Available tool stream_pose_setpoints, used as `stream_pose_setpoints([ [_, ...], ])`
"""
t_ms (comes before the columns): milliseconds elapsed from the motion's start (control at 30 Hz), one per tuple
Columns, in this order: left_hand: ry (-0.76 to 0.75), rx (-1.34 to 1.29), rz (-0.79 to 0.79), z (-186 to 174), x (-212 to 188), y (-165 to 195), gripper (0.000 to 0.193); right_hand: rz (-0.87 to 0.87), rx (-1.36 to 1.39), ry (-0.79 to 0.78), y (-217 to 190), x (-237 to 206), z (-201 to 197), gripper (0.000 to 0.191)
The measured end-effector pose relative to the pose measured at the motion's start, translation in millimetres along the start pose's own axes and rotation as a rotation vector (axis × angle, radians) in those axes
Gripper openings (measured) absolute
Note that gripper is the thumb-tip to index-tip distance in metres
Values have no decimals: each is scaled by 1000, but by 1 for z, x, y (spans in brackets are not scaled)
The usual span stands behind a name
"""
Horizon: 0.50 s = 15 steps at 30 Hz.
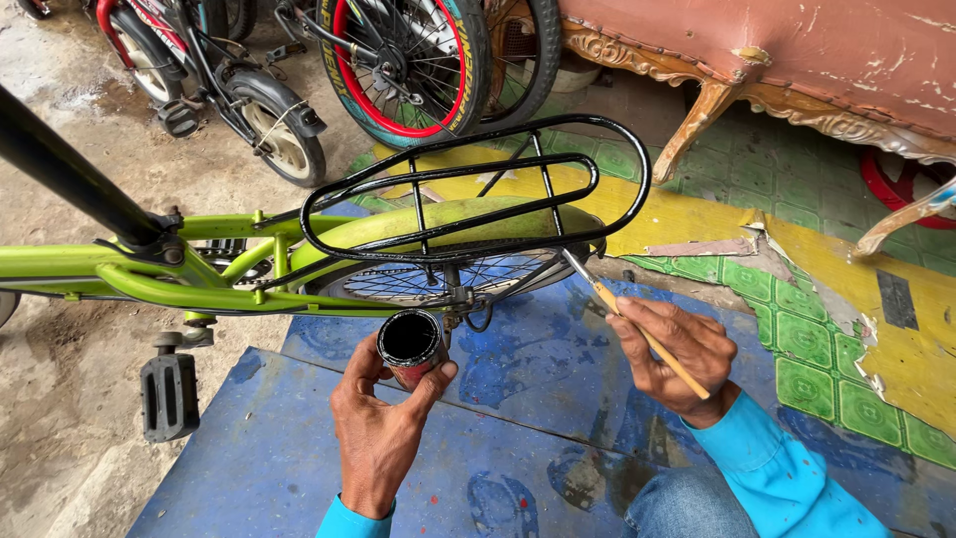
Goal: The person paints the black metal rear rack of a green bicycle with black paint, using a small brush dipped from a paint can held in the other hand. They work the brush along the rack bars and fender area, reloading paint from the can repeatedly, while seated in front of the bicycle.
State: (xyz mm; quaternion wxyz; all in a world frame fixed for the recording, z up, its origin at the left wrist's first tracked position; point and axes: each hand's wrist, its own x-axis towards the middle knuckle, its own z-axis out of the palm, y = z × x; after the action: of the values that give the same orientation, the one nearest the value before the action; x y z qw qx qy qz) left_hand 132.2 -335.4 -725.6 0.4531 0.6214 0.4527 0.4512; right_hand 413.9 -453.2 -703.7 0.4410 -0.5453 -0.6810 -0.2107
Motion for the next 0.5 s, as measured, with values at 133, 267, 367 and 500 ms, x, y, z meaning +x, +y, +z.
stream_pose_setpoints([
  [133,-31,14,-12,8,-2,1,48,-22,-22,-6,-1,-6,-11,24],
  [267,-42,14,10,16,-5,0,50,-44,-48,-6,0,-5,-20,25],
  [367,-53,14,0,21,-6,0,52,-104,-56,-50,3,-1,-22,30],
  [500,-66,15,-9,25,-8,1,52,-129,-28,-116,2,3,-24,36],
])
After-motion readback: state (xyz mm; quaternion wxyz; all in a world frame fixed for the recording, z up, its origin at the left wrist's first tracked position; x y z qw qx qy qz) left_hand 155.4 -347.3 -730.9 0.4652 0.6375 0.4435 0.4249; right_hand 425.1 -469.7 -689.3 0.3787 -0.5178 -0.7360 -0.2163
